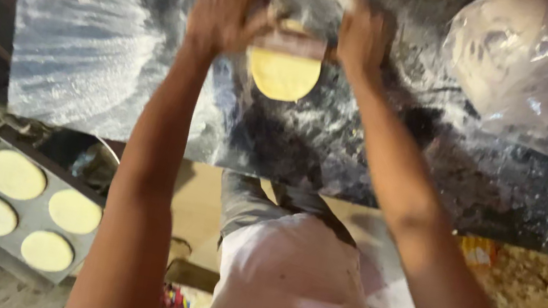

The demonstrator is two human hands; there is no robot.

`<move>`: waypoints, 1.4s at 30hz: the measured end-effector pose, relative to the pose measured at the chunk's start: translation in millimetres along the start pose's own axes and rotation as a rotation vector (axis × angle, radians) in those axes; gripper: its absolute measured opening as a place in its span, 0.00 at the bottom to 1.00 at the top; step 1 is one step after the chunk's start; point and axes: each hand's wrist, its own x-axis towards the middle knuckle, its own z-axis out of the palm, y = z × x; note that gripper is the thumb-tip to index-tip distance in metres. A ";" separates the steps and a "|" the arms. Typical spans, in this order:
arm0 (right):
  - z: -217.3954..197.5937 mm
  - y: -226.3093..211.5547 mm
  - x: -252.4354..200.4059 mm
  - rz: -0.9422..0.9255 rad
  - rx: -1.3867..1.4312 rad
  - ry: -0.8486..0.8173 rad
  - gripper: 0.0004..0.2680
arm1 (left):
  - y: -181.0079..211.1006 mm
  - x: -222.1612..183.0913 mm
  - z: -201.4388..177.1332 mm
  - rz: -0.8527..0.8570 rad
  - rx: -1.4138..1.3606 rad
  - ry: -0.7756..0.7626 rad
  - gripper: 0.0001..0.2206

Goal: The person flattens dough with a rolling pin and by hand, adds a vegetable filling, and folds the dough over the filling to form a stuffed pastry before placing it on a tray.

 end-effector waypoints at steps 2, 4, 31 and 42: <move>11.1 6.3 25.5 -0.018 -0.009 0.056 0.09 | -4.6 8.7 8.4 0.034 0.123 0.347 0.42; 11.8 -0.1 7.4 0.006 -0.036 0.076 0.09 | -0.6 -3.1 7.7 -0.040 -0.195 0.135 0.47; -72.1 -73.3 -51.2 0.150 1.141 -0.265 0.09 | 95.6 -230.8 -60.6 0.113 -0.584 0.029 0.26; -120.3 -10.9 -148.4 0.019 0.379 -0.069 0.08 | 88.4 -148.7 -60.0 0.095 -0.505 -0.038 0.28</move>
